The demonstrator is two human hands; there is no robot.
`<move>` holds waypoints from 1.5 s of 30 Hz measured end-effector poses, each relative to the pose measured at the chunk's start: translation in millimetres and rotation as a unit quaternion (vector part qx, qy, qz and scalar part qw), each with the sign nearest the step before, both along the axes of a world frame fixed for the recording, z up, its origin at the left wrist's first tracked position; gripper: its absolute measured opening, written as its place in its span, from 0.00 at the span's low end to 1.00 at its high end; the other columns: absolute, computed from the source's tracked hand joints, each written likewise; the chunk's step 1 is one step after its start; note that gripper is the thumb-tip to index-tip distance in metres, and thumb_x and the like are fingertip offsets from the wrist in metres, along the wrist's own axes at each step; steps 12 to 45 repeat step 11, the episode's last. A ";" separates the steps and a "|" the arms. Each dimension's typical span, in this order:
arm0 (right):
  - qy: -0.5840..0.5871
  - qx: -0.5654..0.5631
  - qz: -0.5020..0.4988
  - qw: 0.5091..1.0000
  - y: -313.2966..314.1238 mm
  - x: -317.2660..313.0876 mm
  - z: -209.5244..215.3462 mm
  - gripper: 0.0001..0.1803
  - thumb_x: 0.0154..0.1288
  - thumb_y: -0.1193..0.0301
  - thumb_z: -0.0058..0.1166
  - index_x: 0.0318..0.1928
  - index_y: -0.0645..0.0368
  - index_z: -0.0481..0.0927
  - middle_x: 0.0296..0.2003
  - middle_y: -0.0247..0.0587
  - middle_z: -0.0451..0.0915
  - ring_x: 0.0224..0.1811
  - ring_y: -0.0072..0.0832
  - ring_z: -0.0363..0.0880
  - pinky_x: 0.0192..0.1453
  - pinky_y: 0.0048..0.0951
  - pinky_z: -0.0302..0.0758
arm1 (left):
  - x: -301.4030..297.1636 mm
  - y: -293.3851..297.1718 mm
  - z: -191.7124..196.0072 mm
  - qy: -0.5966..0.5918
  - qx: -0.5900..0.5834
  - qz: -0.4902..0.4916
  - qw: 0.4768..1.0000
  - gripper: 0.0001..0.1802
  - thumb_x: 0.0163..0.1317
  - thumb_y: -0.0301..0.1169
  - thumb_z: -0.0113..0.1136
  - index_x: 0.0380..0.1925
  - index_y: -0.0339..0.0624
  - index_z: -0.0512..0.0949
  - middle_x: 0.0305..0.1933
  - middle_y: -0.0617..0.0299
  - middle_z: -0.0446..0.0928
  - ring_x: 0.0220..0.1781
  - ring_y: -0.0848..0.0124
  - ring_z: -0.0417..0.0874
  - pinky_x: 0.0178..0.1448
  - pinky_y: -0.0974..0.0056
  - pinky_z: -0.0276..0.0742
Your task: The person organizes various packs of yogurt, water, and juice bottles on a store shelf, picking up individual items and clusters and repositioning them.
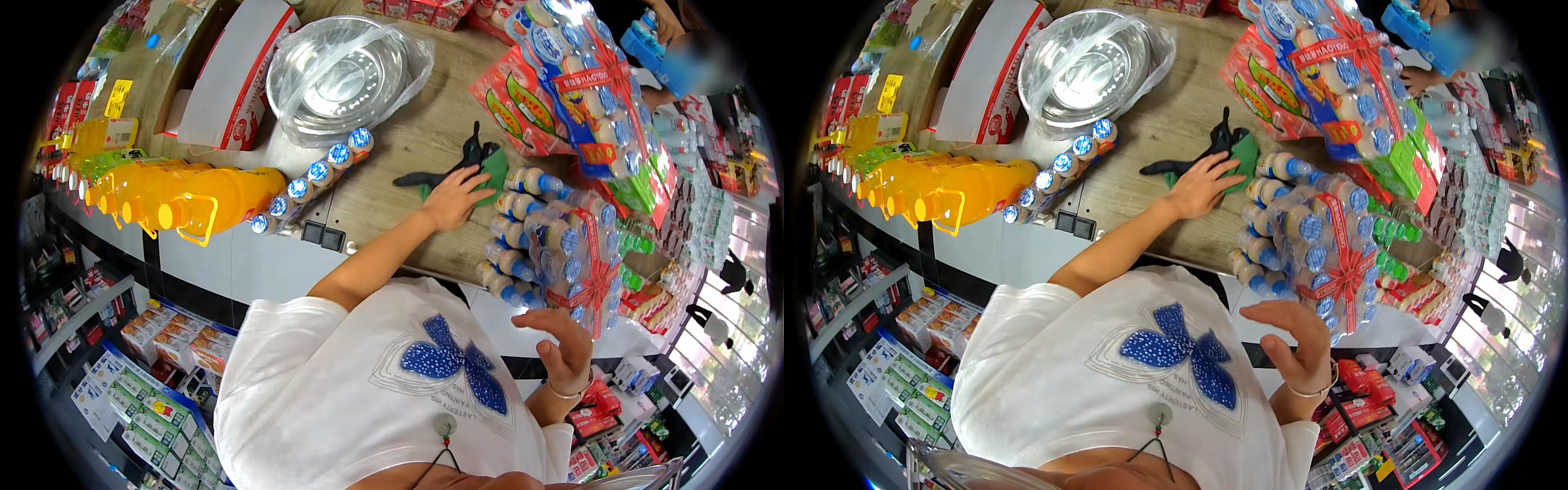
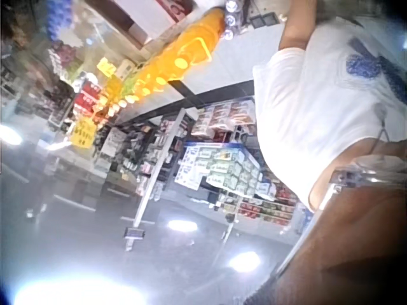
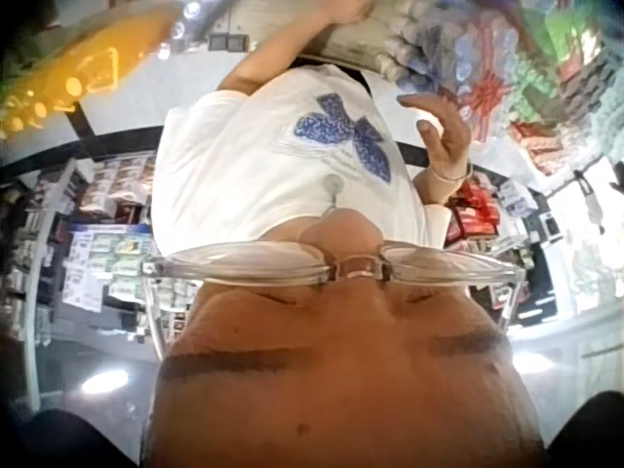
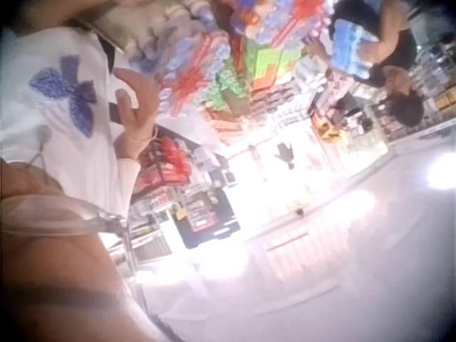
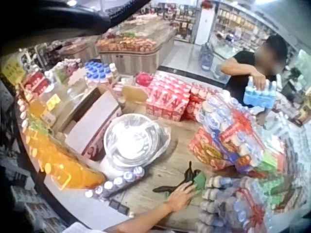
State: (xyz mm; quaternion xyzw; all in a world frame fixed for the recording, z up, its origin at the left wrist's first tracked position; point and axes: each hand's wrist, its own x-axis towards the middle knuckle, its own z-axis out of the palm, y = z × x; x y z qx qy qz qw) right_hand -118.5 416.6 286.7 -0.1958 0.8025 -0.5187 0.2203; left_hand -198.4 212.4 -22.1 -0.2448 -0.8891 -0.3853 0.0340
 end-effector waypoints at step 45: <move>-0.069 -0.070 -0.028 0.995 -3.5 22.3 -28.2 0.14 0.70 0.72 0.54 0.51 0.67 0.81 0.48 0.49 0.85 0.49 0.39 0.84 0.55 0.33 0.76 | 115.8 2.5 11.8 -0.118 -0.054 -0.193 0.973 0.21 0.48 0.34 0.67 0.46 0.62 0.86 0.63 0.69 0.71 0.66 0.63 0.67 0.73 0.53 0.57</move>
